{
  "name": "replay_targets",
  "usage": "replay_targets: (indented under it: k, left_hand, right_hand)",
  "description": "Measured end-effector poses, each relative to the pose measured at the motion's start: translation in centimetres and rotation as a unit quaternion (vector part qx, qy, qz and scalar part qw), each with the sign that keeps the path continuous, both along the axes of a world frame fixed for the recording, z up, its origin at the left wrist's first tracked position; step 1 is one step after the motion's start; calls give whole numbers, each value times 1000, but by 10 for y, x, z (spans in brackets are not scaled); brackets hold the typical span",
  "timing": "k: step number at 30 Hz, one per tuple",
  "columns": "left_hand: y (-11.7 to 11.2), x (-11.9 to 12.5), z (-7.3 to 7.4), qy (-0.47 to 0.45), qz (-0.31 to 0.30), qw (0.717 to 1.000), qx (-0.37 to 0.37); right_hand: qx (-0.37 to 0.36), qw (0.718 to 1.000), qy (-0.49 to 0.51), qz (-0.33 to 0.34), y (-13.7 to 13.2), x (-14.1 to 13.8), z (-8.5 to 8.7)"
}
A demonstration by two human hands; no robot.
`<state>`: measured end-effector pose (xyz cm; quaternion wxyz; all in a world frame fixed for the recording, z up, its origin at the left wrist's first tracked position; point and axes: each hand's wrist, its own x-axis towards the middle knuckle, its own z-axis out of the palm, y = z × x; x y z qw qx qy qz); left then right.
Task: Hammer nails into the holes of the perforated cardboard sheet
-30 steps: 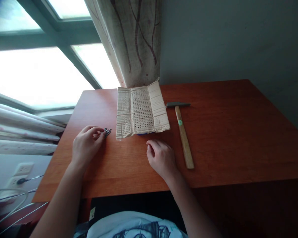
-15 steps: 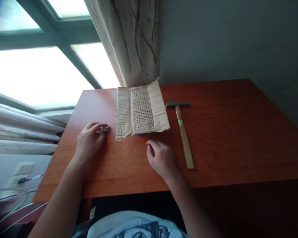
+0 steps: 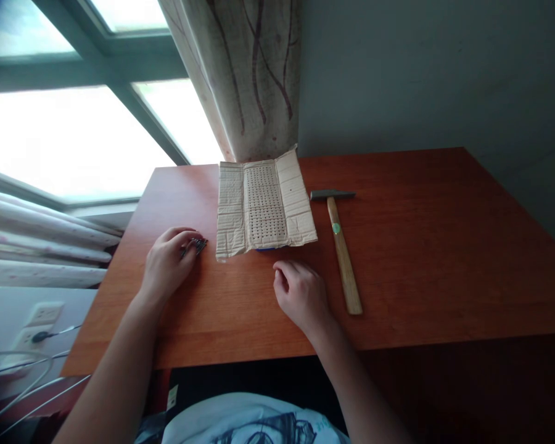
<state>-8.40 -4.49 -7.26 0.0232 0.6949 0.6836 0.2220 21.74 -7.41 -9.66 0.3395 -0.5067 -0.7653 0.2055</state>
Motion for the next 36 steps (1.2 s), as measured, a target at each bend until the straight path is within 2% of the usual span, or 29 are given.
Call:
replay_targets:
  k: [7,20,28,36]
  left_hand:
    - [2,4,0,5,-62,998,-4]
    - [-2,2,-1,-2,-52,999,12]
    - [-5,2,-1,-13,-8,1000,0]
    - [-9,-1,-1,-28,80,996,-16]
  right_hand:
    - [3,1000,-6,-1,-1,0,1]
    - [0,1000,-8,-1,0,0,0]
    - [-4,1000,-10,-2,-1,0,1]
    - [-10,1000,-10,-3,0,0,2]
